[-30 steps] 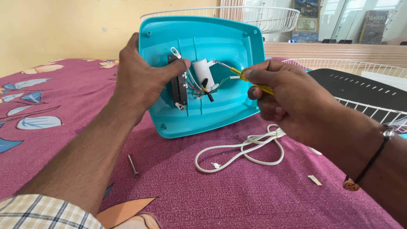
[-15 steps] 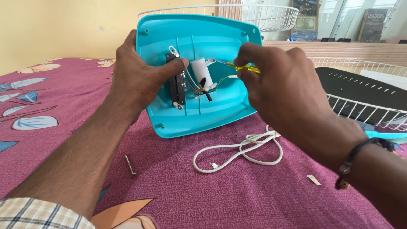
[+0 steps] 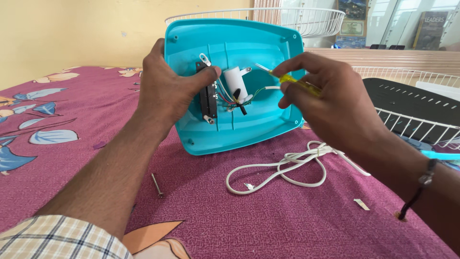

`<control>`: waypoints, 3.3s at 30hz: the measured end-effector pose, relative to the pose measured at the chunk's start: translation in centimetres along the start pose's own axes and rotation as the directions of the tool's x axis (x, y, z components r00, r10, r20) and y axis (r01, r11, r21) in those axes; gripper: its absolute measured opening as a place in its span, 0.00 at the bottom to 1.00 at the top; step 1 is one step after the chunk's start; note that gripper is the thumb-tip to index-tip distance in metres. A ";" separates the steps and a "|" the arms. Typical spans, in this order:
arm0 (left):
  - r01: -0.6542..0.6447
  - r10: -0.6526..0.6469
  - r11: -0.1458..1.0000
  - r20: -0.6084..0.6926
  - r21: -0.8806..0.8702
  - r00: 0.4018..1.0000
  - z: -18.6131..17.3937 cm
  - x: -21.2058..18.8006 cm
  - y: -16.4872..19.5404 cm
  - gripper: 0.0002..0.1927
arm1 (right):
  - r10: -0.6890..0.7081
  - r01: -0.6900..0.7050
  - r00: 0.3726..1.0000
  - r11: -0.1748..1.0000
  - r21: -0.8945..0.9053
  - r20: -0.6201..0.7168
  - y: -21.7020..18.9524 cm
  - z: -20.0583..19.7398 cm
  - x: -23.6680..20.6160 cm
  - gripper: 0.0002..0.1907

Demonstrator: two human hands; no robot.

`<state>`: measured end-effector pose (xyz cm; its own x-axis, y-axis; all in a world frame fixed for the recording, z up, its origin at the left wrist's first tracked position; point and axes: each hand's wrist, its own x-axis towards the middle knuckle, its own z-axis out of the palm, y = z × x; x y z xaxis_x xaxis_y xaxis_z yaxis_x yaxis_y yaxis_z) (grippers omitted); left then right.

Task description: The person uses a screwdriver to loosen and tighten screws on the internal wiring and switch assembly of a disassembled electric fan. The person repeatedly adjusts connections on the fan's motor and switch while holding the fan housing.

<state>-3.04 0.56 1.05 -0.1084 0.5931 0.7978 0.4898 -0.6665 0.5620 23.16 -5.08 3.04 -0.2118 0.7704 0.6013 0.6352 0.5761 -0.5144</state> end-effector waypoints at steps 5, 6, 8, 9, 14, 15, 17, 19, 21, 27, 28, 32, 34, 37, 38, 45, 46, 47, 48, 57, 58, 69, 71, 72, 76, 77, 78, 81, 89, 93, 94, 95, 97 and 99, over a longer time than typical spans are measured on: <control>-0.002 0.003 1.000 0.002 -0.022 1.000 0.1 -0.2 0.1 0.34 | 0.310 -0.344 0.938 0.793 0.503 0.153 0.3 0.1 0.3 0.14; 0.001 -0.001 1.000 0.002 -0.024 1.000 0.2 -0.2 0.0 0.35 | 0.349 -0.405 0.913 0.717 0.568 0.210 0.4 0.1 0.3 0.14; -0.003 0.003 1.000 0.002 -0.022 1.000 0.2 -0.1 0.0 0.35 | 0.426 -0.480 0.867 0.581 0.657 0.257 0.5 0.1 0.3 0.13; -0.002 0.002 1.000 0.002 -0.020 1.000 0.2 -0.2 -0.1 0.35 | 0.461 -0.514 0.840 0.505 0.693 0.286 0.6 0.2 0.4 0.13; -0.031 0.031 0.999 0.010 -0.032 0.999 0.2 0.0 -0.4 0.34 | 0.426 -0.541 0.829 0.442 0.716 0.363 0.9 0.3 0.3 0.10; -0.031 0.031 0.999 0.006 -0.027 1.000 0.2 0.0 -0.4 0.34 | 0.422 -0.541 0.829 0.438 0.718 0.366 0.9 0.4 0.3 0.10; -0.038 0.038 0.999 0.006 -0.021 0.999 0.3 0.1 -0.5 0.34 | 0.415 -0.534 0.834 0.434 0.726 0.365 0.9 0.3 0.3 0.10; -0.041 0.041 0.999 0.004 -0.013 0.999 0.3 0.1 -0.6 0.34 | 0.406 -0.531 0.836 0.430 0.731 0.369 0.8 0.3 0.3 0.10; -0.039 0.039 0.999 0.001 -0.005 0.999 0.3 0.1 -0.6 0.34 | 0.399 -0.532 0.836 0.424 0.733 0.376 0.8 0.3 0.3 0.10; -0.039 0.039 0.999 0.005 -0.009 0.999 0.2 0.0 -0.4 0.35 | 0.406 -0.547 0.825 0.397 0.737 0.393 0.5 0.5 0.3 0.09; -0.043 0.043 0.999 0.004 -0.011 0.999 0.2 0.0 -0.4 0.34 | 0.404 -0.547 0.825 0.394 0.738 0.396 0.5 0.6 0.3 0.09; -0.056 0.056 0.998 -0.005 -0.012 0.998 0.2 -0.1 -0.4 0.34 | 0.384 -0.546 0.828 0.385 0.744 0.409 0.6 0.8 0.3 0.10; -0.058 0.058 0.998 -0.008 -0.015 0.998 0.3 -0.1 -0.4 0.34 | 0.372 -0.547 0.829 0.388 0.742 0.417 0.8 0.8 0.2 0.11; -0.065 0.065 0.998 -0.012 -0.013 0.998 0.4 -0.1 -0.5 0.34 | 0.324 -0.546 0.834 0.374 0.750 0.446 1.0 1.0 0.3 0.16; -0.074 0.074 0.997 -0.016 -0.009 0.997 0.5 -0.1 -0.5 0.33 | 0.290 -0.543 0.838 0.352 0.762 0.463 1.1 1.1 0.3 0.18; -0.098 0.098 0.995 -0.015 0.020 0.995 0.3 0.0 -0.6 0.32 | 0.211 -0.575 0.818 0.262 0.775 0.536 1.3 1.1 0.5 0.22; -0.109 0.109 0.994 -0.014 0.023 0.994 0.3 0.0 -0.6 0.33 | 0.180 -0.578 0.816 0.228 0.784 0.549 1.3 1.1 0.5 0.21; -0.118 0.118 0.993 -0.013 0.028 0.993 0.3 0.0 -0.6 0.33 | 0.149 -0.582 0.813 0.192 0.790 0.562 1.3 1.1 0.5 0.21; -0.129 0.130 0.991 -0.014 0.030 0.991 0.4 0.1 -0.6 0.33 | 0.118 -0.585 0.811 0.159 0.795 0.573 1.3 1.0 0.5 0.20; -0.123 0.123 0.992 0.012 0.031 0.992 0.3 0.3 -0.7 0.33 | 0.141 -0.619 0.785 0.157 0.769 0.603 2.3 -0.3 1.7 0.18; -0.142 0.142 0.990 0.006 0.026 0.990 0.4 0.4 -0.7 0.32 | 0.188 -0.604 0.796 0.210 0.769 0.575 2.4 -0.3 1.8 0.19; -0.174 0.174 0.984 0.010 0.029 0.985 0.2 0.3 -0.6 0.32 | 0.412 -0.534 0.845 0.628 0.565 0.341 -0.1 -0.4 2.0 0.19; -0.155 0.155 0.987 0.019 0.036 0.988 0.2 0.4 -0.5 0.33 | 0.327 -0.381 0.923 0.857 0.346 0.204 -0.9 -0.2 1.4 0.19; -0.145 0.144 0.989 0.024 0.040 0.989 0.2 0.4 -0.5 0.34 | 0.265 -0.292 0.953 0.932 0.213 0.148 -1.3 -0.1 1.1 0.20; -0.130 0.129 0.990 0.019 0.060 0.991 0.1 0.5 -0.4 0.35 | 0.119 -0.108 0.993 0.909 -0.404 0.003 -2.9 0.6 0.3 0.18; -0.139 0.138 0.989 0.020 0.058 0.990 0.2 0.5 -0.4 0.35 | 0.028 -0.021 1.000 0.898 -0.440 0.009 -3.2 0.7 0.2 0.18; -0.146 0.145 0.988 0.022 0.054 0.989 0.2 0.5 -0.5 0.35 | -0.062 0.064 0.998 0.877 -0.476 0.019 -3.4 0.6 0.1 0.17; -0.136 0.135 0.989 0.031 0.050 0.990 0.2 0.5 -0.5 0.35 | 0.088 -0.026 0.995 0.704 -0.710 0.050 -3.8 0.6 -0.3 0.19; -0.110 0.110 0.991 0.005 0.072 0.994 0.4 0.4 -0.2 0.34 | 0.070 -0.025 0.997 0.644 -0.764 0.027 -3.0 0.1 0.1 0.19; -0.084 0.084 0.995 -0.002 0.058 0.996 0.4 0.2 -0.2 0.34 | 0.123 -0.081 0.992 0.812 -0.578 0.033 -2.0 0.0 0.1 0.19; -0.098 0.098 0.994 -0.002 0.050 0.995 0.4 0.3 -0.2 0.33 | 0.164 -0.129 0.985 0.897 -0.423 0.047 -1.7 -0.2 0.2 0.19; -0.111 0.111 0.993 -0.002 0.041 0.994 0.4 0.2 -0.2 0.33 | 0.200 -0.177 0.977 0.950 -0.257 0.068 -1.4 -0.6 0.3 0.19; -0.118 0.118 0.993 -0.002 0.026 0.993 0.4 0.2 -0.3 0.32 | 0.227 -0.242 0.963 0.966 0.093 0.145 -0.6 -1.3 0.5 0.17; -0.103 0.103 0.995 0.001 0.017 0.995 0.3 0.1 -0.3 0.32 | 0.193 -0.280 0.953 0.858 0.431 0.234 0.3 -1.8 0.6 0.14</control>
<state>-2.96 0.96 0.95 -0.0561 0.5219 0.8511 0.5130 -0.7163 0.4730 24.53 -4.93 4.40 -0.2526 0.9094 0.3306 0.2843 0.3963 -0.8730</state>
